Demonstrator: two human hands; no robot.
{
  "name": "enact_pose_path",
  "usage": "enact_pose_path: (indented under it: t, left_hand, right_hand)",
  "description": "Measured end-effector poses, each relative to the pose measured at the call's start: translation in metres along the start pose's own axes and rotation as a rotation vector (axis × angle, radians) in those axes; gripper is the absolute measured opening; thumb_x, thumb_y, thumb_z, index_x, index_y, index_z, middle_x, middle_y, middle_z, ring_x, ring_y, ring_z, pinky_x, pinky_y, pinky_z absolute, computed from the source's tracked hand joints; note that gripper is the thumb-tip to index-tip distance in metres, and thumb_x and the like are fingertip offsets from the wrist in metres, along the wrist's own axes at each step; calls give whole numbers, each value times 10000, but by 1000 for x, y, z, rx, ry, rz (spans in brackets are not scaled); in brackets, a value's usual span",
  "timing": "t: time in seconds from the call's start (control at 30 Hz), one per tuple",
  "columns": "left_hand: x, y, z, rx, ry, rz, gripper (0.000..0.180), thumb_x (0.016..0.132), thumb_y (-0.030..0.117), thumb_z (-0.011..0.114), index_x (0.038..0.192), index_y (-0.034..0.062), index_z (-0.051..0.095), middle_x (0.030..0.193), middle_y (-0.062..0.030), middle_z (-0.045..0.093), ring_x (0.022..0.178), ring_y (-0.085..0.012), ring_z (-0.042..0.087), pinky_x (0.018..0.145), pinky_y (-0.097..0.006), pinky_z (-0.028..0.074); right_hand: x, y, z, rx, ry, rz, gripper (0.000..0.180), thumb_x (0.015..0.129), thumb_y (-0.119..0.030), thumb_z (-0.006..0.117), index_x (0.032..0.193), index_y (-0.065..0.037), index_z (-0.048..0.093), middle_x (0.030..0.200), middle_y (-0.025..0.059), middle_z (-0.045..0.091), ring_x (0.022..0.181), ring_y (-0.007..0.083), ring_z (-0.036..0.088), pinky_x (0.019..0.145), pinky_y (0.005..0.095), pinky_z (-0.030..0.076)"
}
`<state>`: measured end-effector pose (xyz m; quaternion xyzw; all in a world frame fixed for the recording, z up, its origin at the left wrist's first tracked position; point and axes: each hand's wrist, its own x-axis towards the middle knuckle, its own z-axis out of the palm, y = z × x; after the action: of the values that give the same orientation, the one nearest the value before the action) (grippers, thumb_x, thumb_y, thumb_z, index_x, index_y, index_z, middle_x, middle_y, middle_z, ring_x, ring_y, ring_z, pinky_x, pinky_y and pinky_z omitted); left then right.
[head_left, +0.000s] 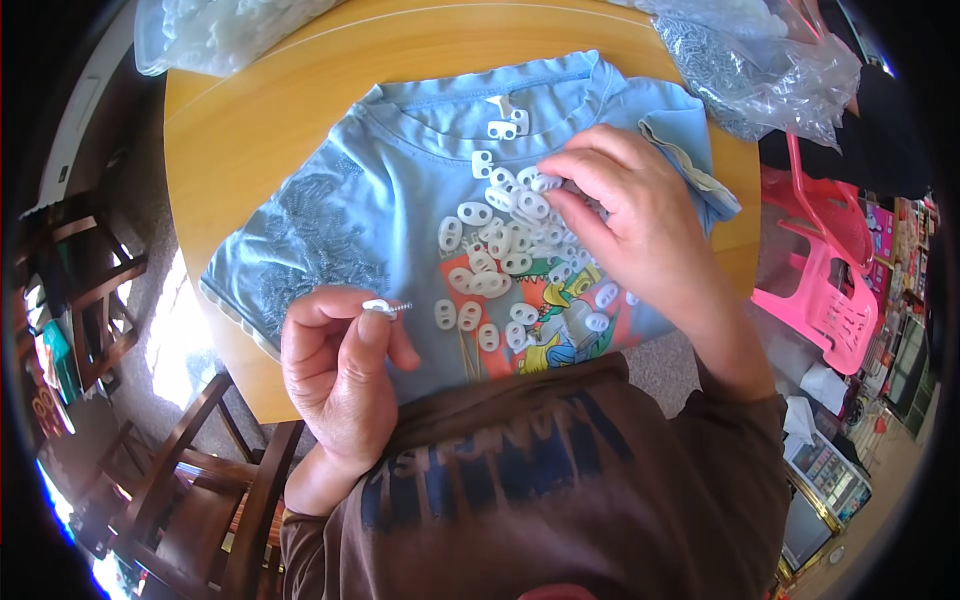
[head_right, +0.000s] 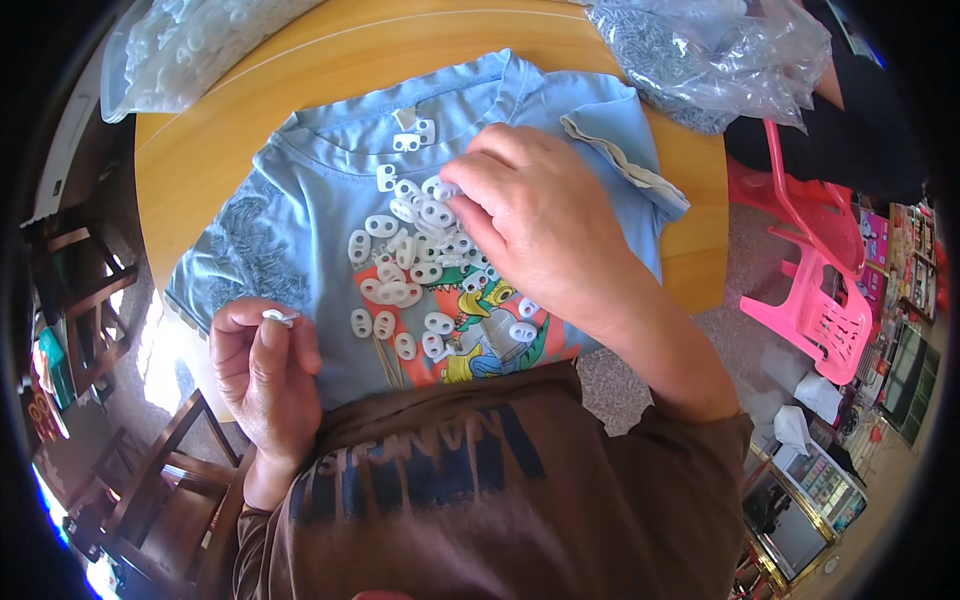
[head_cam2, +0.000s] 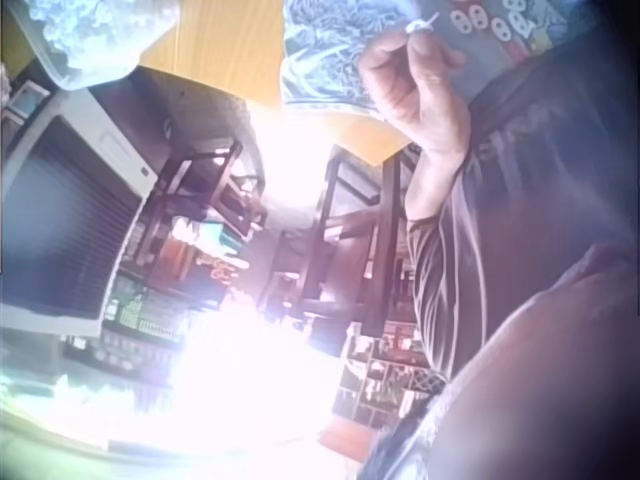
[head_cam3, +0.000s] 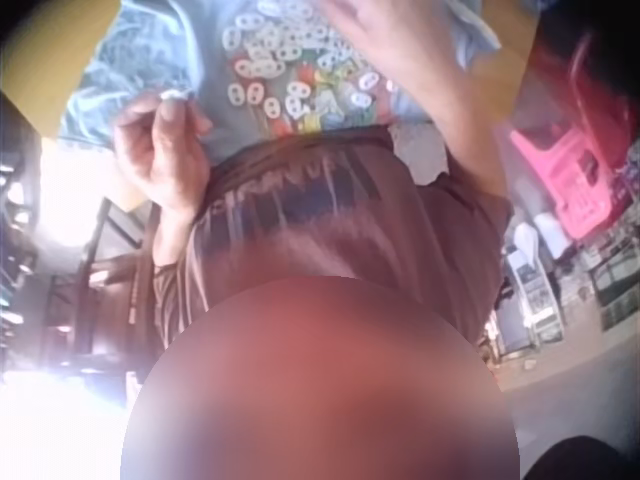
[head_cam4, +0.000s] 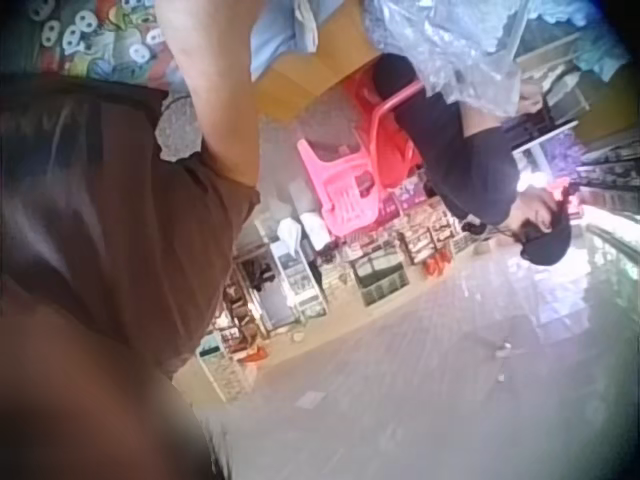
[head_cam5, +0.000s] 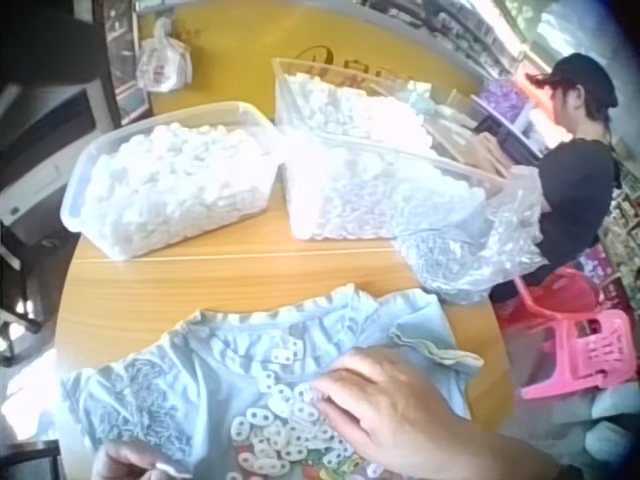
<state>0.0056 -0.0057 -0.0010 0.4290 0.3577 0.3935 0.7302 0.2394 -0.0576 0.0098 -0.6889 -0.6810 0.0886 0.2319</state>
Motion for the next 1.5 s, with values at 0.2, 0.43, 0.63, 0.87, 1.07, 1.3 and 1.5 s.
enact_pose_path:
  t: [0.2, 0.43, 0.63, 0.87, 1.07, 1.3, 1.5]
  left_hand:
    - [0, 2, 2, -24, 24, -14, 81, 859, 46, 547, 923, 15, 508, 798, -70, 574, 556, -96, 511, 547, -207, 413]
    - [1, 5, 1, -89, -50, -58, 97, 859, 31, 544, 944, 15, 500, 841, -68, 582, 589, -82, 519, 567, -200, 428]
    - [5, 9, 3, -154, -88, -95, 104, 869, 21, 527, 965, 4, 490, 806, -51, 566, 608, -77, 525, 570, -202, 432]
    - [4, 8, 1, -220, -58, -181, 106, 874, 50, 534, 965, 10, 498, 804, -42, 551, 599, -82, 521, 559, -204, 428]
    - [3, 8, 0, -263, -54, -206, 111, 871, 56, 543, 962, 14, 495, 810, -41, 553, 602, -80, 518, 559, -201, 425]
    - [2, 8, -1, -277, -66, -215, 108, 867, 58, 553, 955, 30, 496, 805, -33, 559, 588, -73, 507, 548, -195, 417]
    - [0, 10, 0, -203, -56, -218, 106, 869, 56, 548, 954, 38, 487, 803, -37, 577, 575, -53, 493, 519, -178, 406]
  right_hand:
    - [-1, -6, -2, 218, 28, 65, 129, 716, -22, 645, 811, -40, 559, 755, 68, 561, 696, 229, 558, 614, 316, 438]
    - [-1, -37, -3, 978, -68, 355, 128, 783, 11, 607, 906, 18, 572, 806, 9, 583, 726, 54, 518, 662, 202, 434]
    - [0, -55, -2, 1423, -186, 547, 148, 863, -36, 543, 1001, 16, 538, 905, 37, 571, 809, 79, 533, 712, 205, 436]
    - [4, -63, 7, 1475, -184, 557, 156, 891, -74, 514, 1027, 2, 516, 895, 43, 557, 795, 89, 553, 701, 219, 459]
    - [4, -69, 8, 1286, -216, 459, 183, 894, -72, 506, 1063, -2, 518, 860, 23, 544, 743, 64, 521, 663, 197, 437]
    - [1, -73, 13, 1210, -189, 421, 198, 870, -40, 524, 1063, 4, 517, 868, 20, 535, 737, 56, 511, 653, 189, 429]
    - [2, -69, 13, 1251, -209, 447, 173, 864, -31, 532, 1032, 7, 522, 880, 28, 546, 763, 57, 526, 673, 198, 442]
